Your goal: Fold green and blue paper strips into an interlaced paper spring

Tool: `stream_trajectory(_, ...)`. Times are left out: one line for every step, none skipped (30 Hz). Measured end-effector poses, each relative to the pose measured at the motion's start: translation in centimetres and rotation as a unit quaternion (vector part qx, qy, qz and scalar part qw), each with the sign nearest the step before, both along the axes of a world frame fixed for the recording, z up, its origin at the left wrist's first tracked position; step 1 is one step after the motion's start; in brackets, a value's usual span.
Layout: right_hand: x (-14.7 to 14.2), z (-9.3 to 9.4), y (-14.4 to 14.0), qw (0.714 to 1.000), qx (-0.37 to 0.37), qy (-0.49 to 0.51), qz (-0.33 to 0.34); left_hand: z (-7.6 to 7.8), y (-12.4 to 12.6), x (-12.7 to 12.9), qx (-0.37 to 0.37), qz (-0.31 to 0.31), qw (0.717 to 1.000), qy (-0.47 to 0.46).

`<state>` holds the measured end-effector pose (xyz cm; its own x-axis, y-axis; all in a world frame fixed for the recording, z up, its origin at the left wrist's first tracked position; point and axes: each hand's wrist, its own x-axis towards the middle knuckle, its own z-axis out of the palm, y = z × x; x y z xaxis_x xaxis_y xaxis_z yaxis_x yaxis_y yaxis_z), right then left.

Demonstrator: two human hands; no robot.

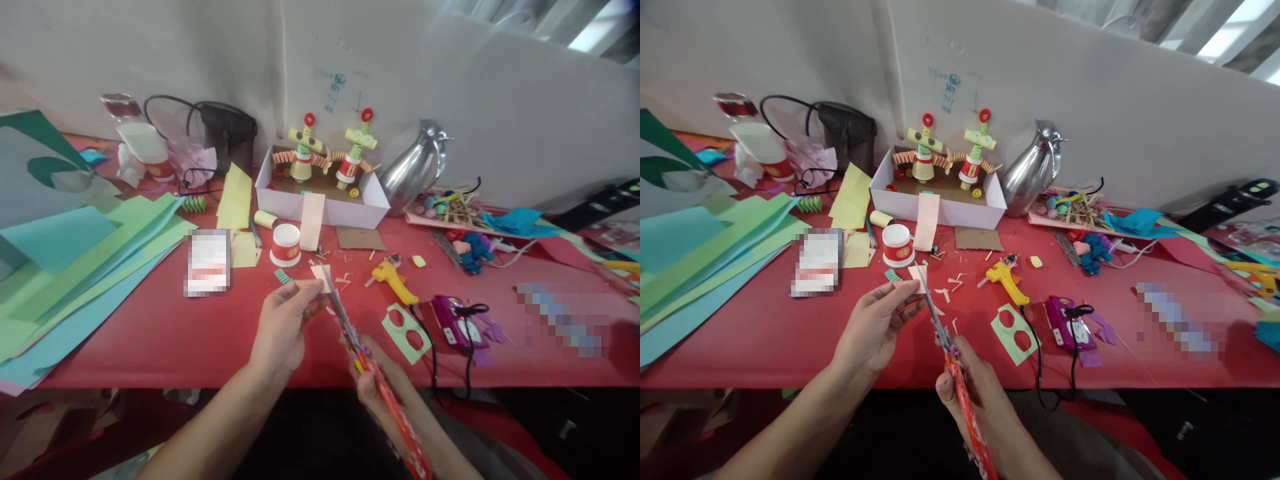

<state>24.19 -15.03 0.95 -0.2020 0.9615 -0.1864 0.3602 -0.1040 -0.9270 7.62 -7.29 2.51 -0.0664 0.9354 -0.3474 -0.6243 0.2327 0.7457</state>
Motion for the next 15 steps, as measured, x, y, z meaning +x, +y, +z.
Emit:
stream_trajectory(-0.02, 0.09, 0.0, 1.0, -0.002, -0.003, 0.004, 0.0, 0.01, -0.02, 0.001, -0.001, 1.0, -0.003)
stream_trajectory(-0.04, 0.19, -0.01, 1.0, -0.004, -0.005, 0.002, -0.01, 0.01, -0.03, 0.002, -0.002, 1.0, -0.006)
stream_trajectory(-0.08, 0.3, -0.03, 1.0, -0.006, -0.006, -0.002, -0.02, 0.01, -0.05, 0.003, -0.002, 1.0, -0.007)
stream_trajectory(-0.12, 0.4, -0.06, 1.0, -0.008, -0.007, -0.006, -0.03, 0.01, -0.07, 0.005, -0.003, 1.0, -0.007)
stream_trajectory(-0.17, 0.5, -0.08, 1.0, -0.011, -0.007, -0.01, -0.03, 0.0, -0.08, 0.005, -0.005, 1.0, -0.007)
stream_trajectory(-0.22, 0.58, -0.1, 1.0, -0.014, -0.007, -0.013, -0.03, 0.0, -0.09, 0.005, -0.006, 1.0, -0.006)
stream_trajectory(-0.26, 0.65, -0.11, 1.0, -0.016, -0.007, -0.015, -0.03, -0.01, -0.1, 0.005, -0.006, 1.0, -0.005)
stream_trajectory(-0.31, 0.68, -0.12, 1.0, -0.017, -0.008, -0.018, -0.02, -0.02, -0.11, 0.004, -0.005, 1.0, -0.005)
stream_trajectory(-0.35, 0.69, -0.11, 1.0, -0.018, -0.009, -0.022, -0.02, -0.03, -0.11, 0.002, -0.005, 1.0, -0.006)
stream_trajectory(-0.37, 0.67, -0.1, 0.999, -0.019, -0.01, -0.025, -0.02, -0.03, -0.12, 0.001, -0.004, 1.0, -0.007)
stream_trajectory(-0.39, 0.61, -0.09, 0.999, -0.02, -0.009, -0.027, -0.03, -0.04, -0.12, 0.0, -0.004, 1.0, -0.009)
stream_trajectory(-0.4, 0.53, -0.07, 0.999, -0.021, -0.007, -0.028, -0.04, -0.04, -0.13, 0.001, -0.003, 1.0, -0.011)
stream_trajectory(-0.4, 0.43, -0.06, 0.999, -0.022, -0.003, -0.026, -0.06, -0.04, -0.14, 0.002, -0.004, 1.0, -0.013)
stream_trajectory(-0.39, 0.32, -0.06, 0.999, -0.024, 0.001, -0.024, -0.09, -0.04, -0.14, 0.004, -0.004, 1.0, -0.015)
stream_trajectory(-0.36, 0.19, -0.06, 0.999, -0.026, 0.004, -0.02, -0.12, -0.04, -0.14, 0.005, -0.003, 1.0, -0.018)
